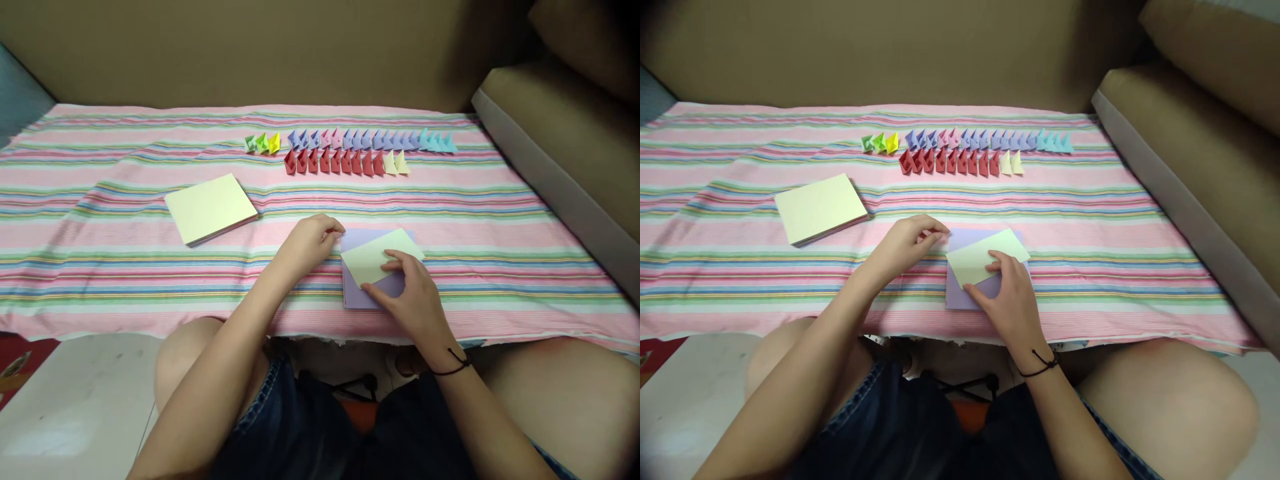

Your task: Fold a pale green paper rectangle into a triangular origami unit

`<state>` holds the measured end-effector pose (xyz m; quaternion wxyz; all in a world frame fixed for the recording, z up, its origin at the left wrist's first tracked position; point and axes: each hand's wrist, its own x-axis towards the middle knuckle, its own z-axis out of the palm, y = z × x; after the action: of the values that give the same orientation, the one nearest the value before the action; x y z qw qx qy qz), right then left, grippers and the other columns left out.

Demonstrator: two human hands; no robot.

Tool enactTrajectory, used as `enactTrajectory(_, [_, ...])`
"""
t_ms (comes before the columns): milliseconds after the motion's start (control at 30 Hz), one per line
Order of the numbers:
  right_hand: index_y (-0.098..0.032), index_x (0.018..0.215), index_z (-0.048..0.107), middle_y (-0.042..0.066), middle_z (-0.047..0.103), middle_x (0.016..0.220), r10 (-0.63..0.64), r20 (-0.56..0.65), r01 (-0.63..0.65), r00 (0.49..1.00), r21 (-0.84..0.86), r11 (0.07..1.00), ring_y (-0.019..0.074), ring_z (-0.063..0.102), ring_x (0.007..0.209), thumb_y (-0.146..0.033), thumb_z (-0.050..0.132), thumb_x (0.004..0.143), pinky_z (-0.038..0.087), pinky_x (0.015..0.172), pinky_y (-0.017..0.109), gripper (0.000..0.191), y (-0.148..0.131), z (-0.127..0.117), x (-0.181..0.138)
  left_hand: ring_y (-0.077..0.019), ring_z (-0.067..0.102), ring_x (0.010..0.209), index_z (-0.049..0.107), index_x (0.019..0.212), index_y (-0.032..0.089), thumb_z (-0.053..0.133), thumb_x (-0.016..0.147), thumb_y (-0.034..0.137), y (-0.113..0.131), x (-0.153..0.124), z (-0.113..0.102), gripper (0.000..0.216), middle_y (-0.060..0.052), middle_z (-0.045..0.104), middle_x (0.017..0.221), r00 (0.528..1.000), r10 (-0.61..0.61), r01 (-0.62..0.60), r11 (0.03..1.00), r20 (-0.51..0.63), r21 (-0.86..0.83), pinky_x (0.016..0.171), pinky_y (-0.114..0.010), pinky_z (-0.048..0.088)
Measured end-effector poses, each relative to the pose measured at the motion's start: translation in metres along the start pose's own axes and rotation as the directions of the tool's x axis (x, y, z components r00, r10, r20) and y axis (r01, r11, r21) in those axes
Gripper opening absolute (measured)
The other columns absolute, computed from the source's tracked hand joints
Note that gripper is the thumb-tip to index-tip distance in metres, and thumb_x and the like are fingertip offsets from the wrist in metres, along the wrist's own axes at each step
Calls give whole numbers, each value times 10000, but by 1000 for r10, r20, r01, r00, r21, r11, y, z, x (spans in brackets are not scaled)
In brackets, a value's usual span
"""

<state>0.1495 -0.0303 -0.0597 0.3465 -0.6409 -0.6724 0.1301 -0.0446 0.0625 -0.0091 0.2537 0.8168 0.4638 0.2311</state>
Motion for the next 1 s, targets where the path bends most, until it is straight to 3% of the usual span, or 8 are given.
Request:
enactTrajectory(267, [-193, 1216, 483, 90, 593, 985, -23, 50, 26, 998, -58, 998, 286, 551, 970, -481, 752, 655, 436, 853, 435, 686, -6, -2, 1, -179, 635, 861, 688, 915, 167, 488, 836, 164, -1, 0, 5, 214, -59, 693, 969, 1000, -18, 18, 1000, 1, -6, 764, -278, 495])
enactTrajectory(400, [-213, 1238, 476, 83, 648, 1017, 15, 119, -18, 993, 19, 1000, 281, 590, 976, -516, 731, 673, 453, 830, 417, 690, -7, -16, 7, -176, 624, 722, 650, 825, 167, 605, 791, 277, -2, -4, 13, 123, -42, 678, 793, 995, -98, 98, 995, 10, -21, 646, -269, 476])
enactTrajectory(467, [-226, 1278, 450, 80, 662, 1075, 13, 127, -23, 992, 75, 997, 267, 604, 1010, -479, 694, 735, 464, 827, 403, 647, -1, -28, 15, -180, 612, 667, 615, 818, 170, 654, 757, 313, -2, -6, 16, 160, -22, 655, 697, 986, -163, 165, 985, 34, -47, 592, -267, 457])
enactTrajectory(533, [-217, 1268, 479, 96, 641, 1137, -65, 55, 64, 996, 17, 998, 274, 577, 1074, -420, 655, 786, 444, 882, 428, 552, 10, -40, 28, -177, 606, 641, 587, 821, 177, 659, 747, 277, -1, -8, 18, 143, -6, 637, 654, 979, -199, 203, 976, 49, -75, 567, -262, 441])
enactTrajectory(633, [-194, 1094, 609, 104, 657, 1017, -135, 51, 139, 990, -90, 986, 268, 610, 925, -407, 598, 818, 464, 825, 441, 348, 32, -53, 49, -159, 607, 627, 565, 800, 187, 611, 742, 165, 0, -10, 20, 78, 13, 627, 642, 981, -188, 193, 975, 56, -106, 578, -252, 440])
enactTrajectory(800, [-204, 936, 636, 56, 652, 828, -39, 184, 46, 982, -36, 998, 228, 610, 740, -482, 655, 736, 486, 685, 390, 343, 55, -52, 67, -141, 619, 648, 577, 840, 190, 515, 745, 102, -4, -11, 18, 144, 15, 642, 685, 983, -168, 178, 973, 77, -145, 609, -239, 464])
enactTrajectory(1000, [-205, 958, 618, 28, 615, 787, 32, 226, -50, 974, 72, 996, 183, 577, 678, -453, 677, 729, 479, 632, 344, 343, 63, -44, 63, -146, 603, 701, 604, 870, 196, 474, 853, 218, -1, -14, 12, 133, 0, 639, 760, 983, -179, 186, 964, 52, -190, 651, -263, 459])
